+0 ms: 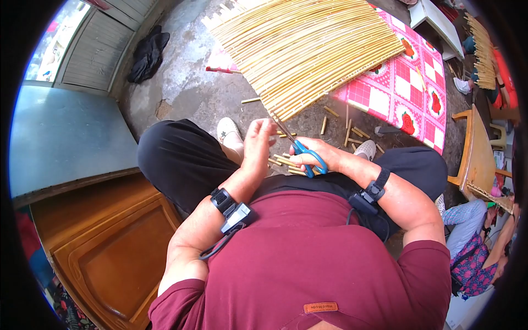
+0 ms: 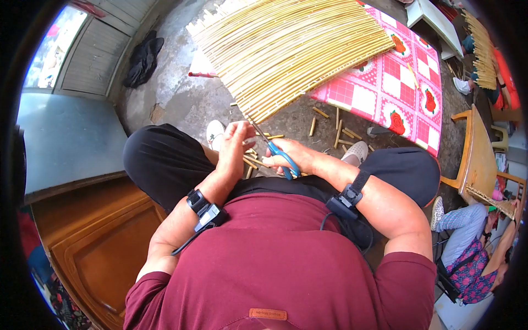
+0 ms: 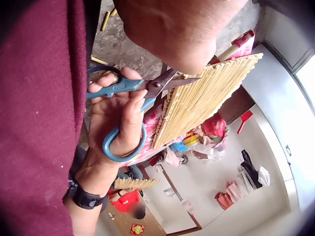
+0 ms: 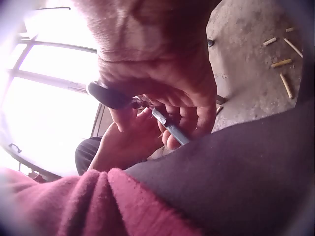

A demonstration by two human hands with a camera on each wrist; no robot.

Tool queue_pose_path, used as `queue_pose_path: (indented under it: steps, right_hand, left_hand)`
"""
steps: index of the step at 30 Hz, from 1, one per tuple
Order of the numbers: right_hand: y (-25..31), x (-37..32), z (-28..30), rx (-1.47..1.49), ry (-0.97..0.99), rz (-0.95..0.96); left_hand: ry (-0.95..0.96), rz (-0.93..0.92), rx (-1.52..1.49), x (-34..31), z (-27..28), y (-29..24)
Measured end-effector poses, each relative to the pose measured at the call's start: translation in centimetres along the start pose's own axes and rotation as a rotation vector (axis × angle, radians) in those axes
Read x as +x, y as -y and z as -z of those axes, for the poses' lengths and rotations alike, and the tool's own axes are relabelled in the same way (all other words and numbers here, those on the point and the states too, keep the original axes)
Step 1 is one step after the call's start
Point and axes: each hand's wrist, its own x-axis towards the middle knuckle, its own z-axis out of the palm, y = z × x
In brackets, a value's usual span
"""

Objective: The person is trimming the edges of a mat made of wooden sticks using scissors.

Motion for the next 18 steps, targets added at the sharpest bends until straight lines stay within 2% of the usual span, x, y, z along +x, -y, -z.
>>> queue_pose_path:
  steps: [2,7,12,18]
  right_hand:
    - [0.0,-0.6,0.5,-0.069,0.026,-0.007]
    - [0.0,-2.5,1.5,-0.271,0.108,-0.067]
    - [-2.0,-3.3,1.8,-0.239,0.061,-0.024]
    - [-1.8,-3.3,1.7,-0.256,0.016,-0.021]
  left_hand:
    - [-0.062,-0.094,-0.029,0.3,0.6,0.0]
    - [0.029,-0.037,0.013,0.1,0.2,-1.0]
    - [0.084,-0.041,0.053,0.5,0.0,-1.2]
    - [0.097,-0.046,0.003,0.8,-0.1,-0.7]
